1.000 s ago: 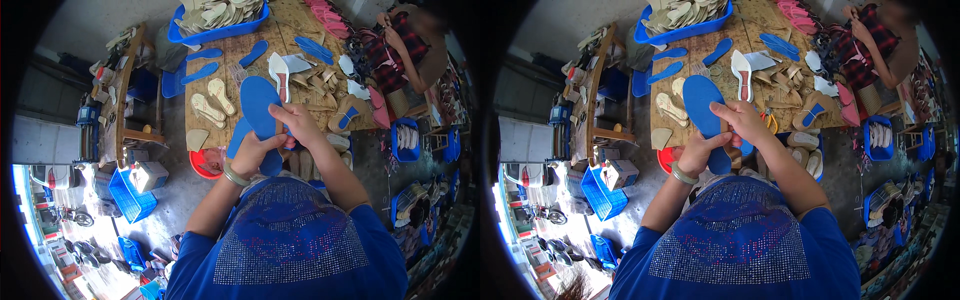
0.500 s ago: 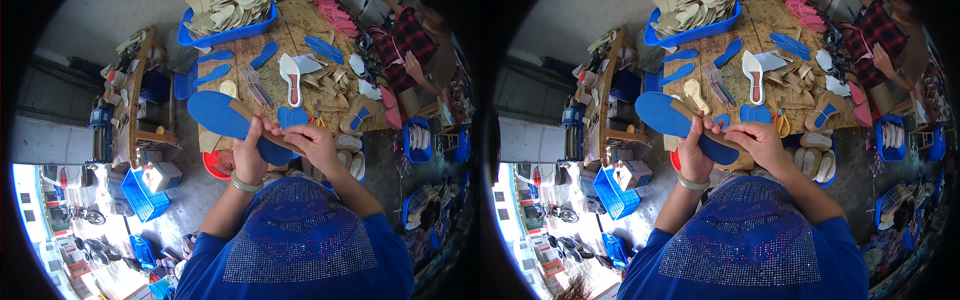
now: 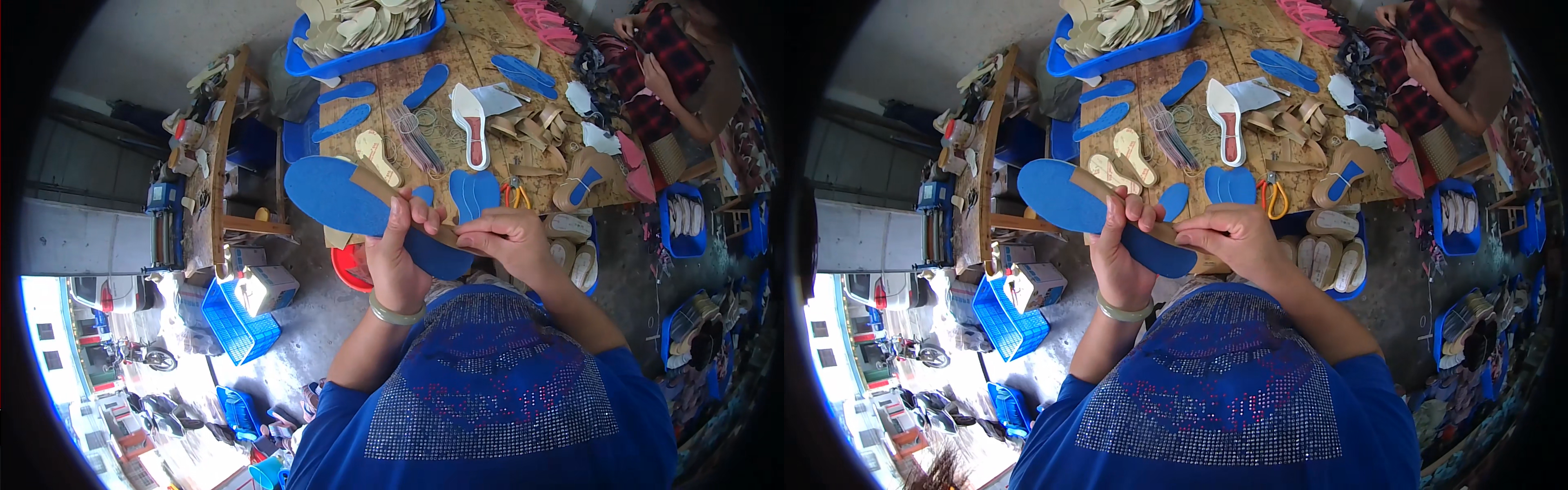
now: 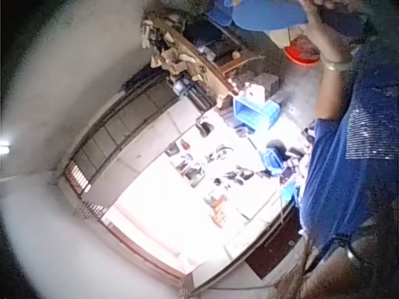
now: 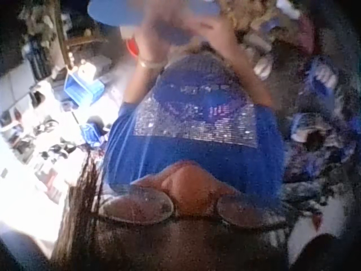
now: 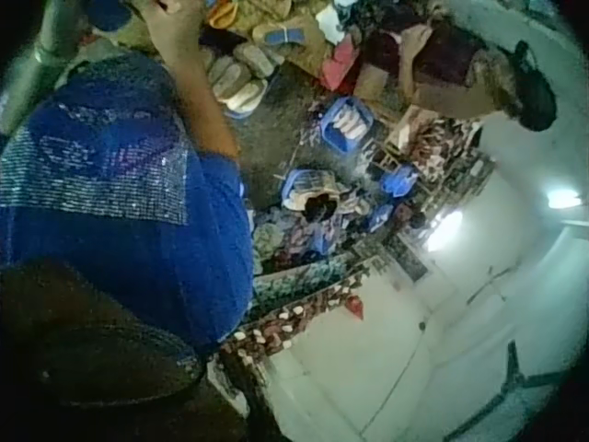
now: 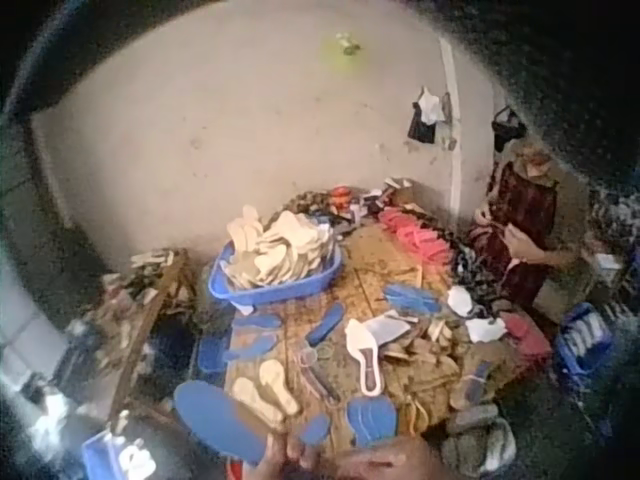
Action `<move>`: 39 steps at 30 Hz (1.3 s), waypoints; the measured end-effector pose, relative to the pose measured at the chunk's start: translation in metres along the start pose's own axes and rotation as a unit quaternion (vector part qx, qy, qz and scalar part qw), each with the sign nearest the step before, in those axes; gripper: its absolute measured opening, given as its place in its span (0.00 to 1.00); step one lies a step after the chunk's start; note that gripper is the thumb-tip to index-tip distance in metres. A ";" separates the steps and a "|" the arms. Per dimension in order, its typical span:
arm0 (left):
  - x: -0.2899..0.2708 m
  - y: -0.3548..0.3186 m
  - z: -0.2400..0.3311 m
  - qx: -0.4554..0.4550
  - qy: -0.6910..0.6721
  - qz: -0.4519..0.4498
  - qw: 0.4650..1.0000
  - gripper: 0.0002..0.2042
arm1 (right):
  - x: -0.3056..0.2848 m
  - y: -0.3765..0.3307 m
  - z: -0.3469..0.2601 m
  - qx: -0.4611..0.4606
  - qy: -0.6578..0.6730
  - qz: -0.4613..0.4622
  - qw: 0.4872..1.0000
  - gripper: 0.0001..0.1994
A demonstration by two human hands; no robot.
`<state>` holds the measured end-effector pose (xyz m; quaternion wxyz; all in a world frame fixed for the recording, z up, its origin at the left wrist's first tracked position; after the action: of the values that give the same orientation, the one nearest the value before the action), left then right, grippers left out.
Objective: The person assembles slipper components by hand at a wooden workbench. They pick up blue insoles and beige soles, align them, and press them together. The person handles multiple pairs sequentially, placing finished units on the table while another worker operates nearby.
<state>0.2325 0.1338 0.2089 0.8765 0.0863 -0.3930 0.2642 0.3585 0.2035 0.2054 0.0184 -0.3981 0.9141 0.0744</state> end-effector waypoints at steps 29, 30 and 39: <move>-0.065 -0.037 -0.030 -0.035 0.170 0.104 0.979 0.10 | 0.049 -0.003 0.036 -0.042 -0.043 -0.018 0.998 0.08; -0.067 -0.036 -0.031 -0.030 0.202 0.118 0.972 0.09 | 0.048 -0.004 0.036 -0.053 -0.043 -0.016 0.998 0.08; -0.027 -0.018 -0.057 -0.037 0.207 0.002 0.978 0.14 | 0.004 -0.021 0.030 0.016 -0.003 0.062 0.998 0.11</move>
<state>0.2634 0.1280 0.1515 0.9409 -0.0035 -0.2132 0.2633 0.3703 0.1904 0.1724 0.0227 -0.3403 0.9380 0.0614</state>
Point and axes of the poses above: each hand's wrist, its own y-axis towards the middle knuckle, its own x-axis out of the palm, z = x × y, the point moved 7 cm from there along y, towards the middle knuckle, and after that the axes turned 2 degrees about y, right-handed, at the moved point
